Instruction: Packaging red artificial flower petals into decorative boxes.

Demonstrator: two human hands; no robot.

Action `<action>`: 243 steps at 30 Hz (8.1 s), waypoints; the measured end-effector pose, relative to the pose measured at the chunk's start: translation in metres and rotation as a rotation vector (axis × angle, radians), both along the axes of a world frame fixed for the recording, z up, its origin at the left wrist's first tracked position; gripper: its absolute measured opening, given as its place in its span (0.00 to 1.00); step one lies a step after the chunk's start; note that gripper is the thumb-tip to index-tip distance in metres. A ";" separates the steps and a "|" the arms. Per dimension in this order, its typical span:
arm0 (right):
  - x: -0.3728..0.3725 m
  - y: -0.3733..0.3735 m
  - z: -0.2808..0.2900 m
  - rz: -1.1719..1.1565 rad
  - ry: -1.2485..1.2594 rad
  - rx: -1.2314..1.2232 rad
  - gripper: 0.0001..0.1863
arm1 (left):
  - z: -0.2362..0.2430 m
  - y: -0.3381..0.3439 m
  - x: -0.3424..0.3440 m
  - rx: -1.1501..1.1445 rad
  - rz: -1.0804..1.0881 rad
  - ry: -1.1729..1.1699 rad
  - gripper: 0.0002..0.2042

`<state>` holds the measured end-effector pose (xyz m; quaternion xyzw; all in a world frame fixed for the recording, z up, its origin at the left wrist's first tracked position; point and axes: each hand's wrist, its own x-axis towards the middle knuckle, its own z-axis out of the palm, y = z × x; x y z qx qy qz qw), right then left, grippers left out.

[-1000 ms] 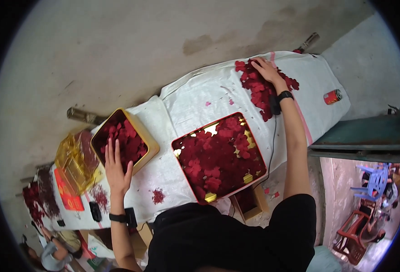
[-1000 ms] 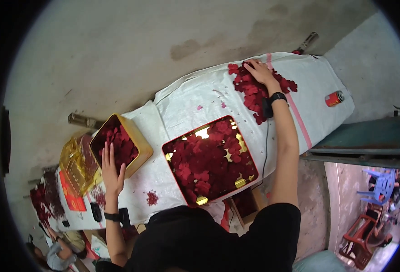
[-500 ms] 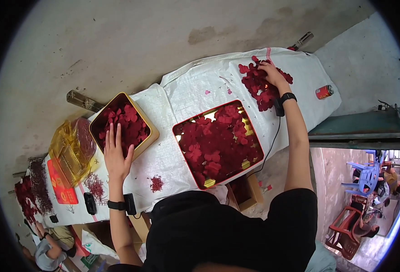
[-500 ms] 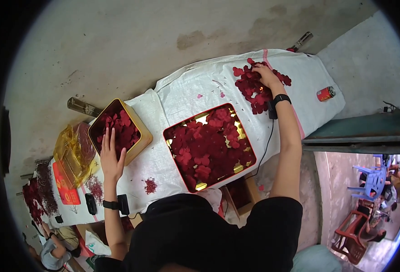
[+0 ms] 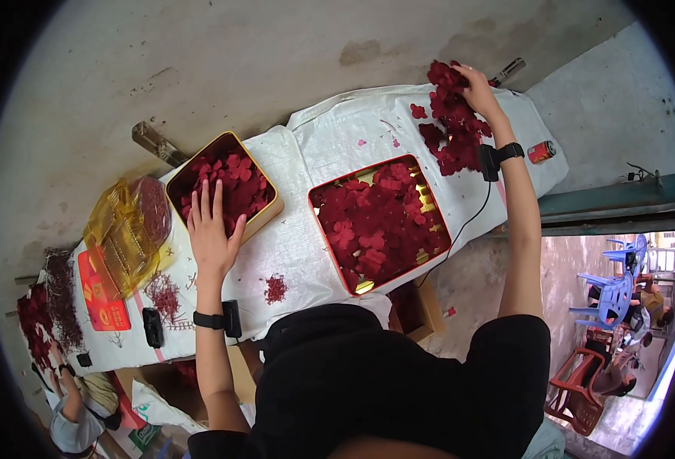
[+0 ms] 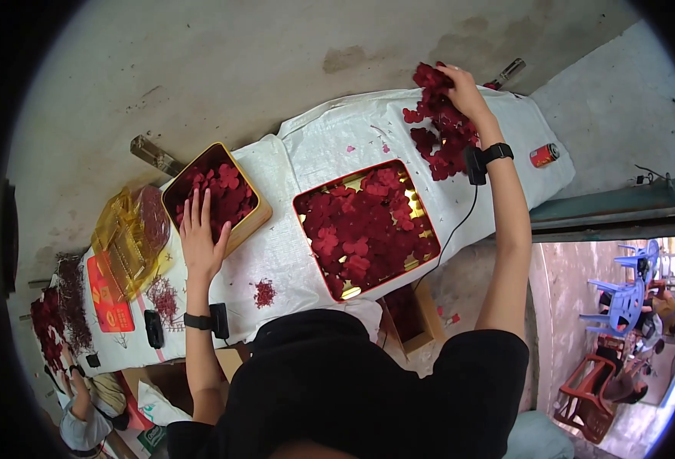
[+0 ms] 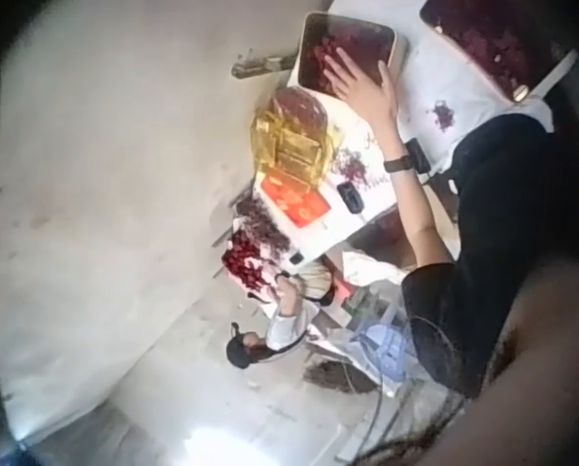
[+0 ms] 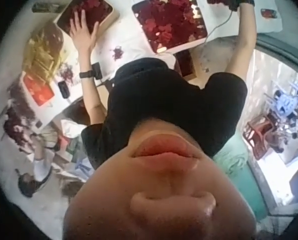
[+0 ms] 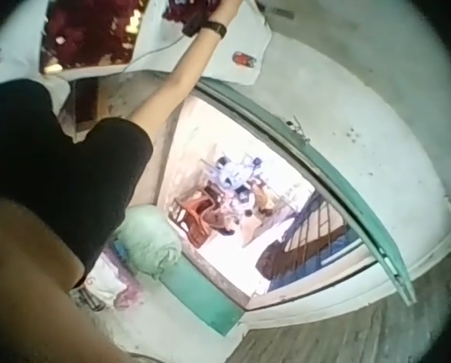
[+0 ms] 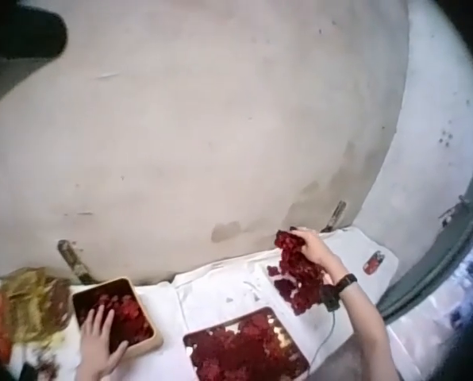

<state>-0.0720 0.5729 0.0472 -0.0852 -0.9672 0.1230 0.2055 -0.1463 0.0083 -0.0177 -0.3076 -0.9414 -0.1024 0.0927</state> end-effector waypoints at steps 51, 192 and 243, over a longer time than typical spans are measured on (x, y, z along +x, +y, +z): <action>-0.133 -0.375 -0.086 1.010 -0.347 -1.044 0.58 | -0.032 0.025 -0.067 0.286 -0.115 -0.146 0.31; -0.015 -0.041 -0.173 -0.325 -0.259 -0.172 0.38 | -0.031 0.010 -0.047 -0.064 -0.091 -0.379 0.20; -0.022 -0.048 -0.152 -0.214 -0.099 -0.186 0.22 | -0.033 0.017 -0.049 -0.046 -0.092 -0.375 0.21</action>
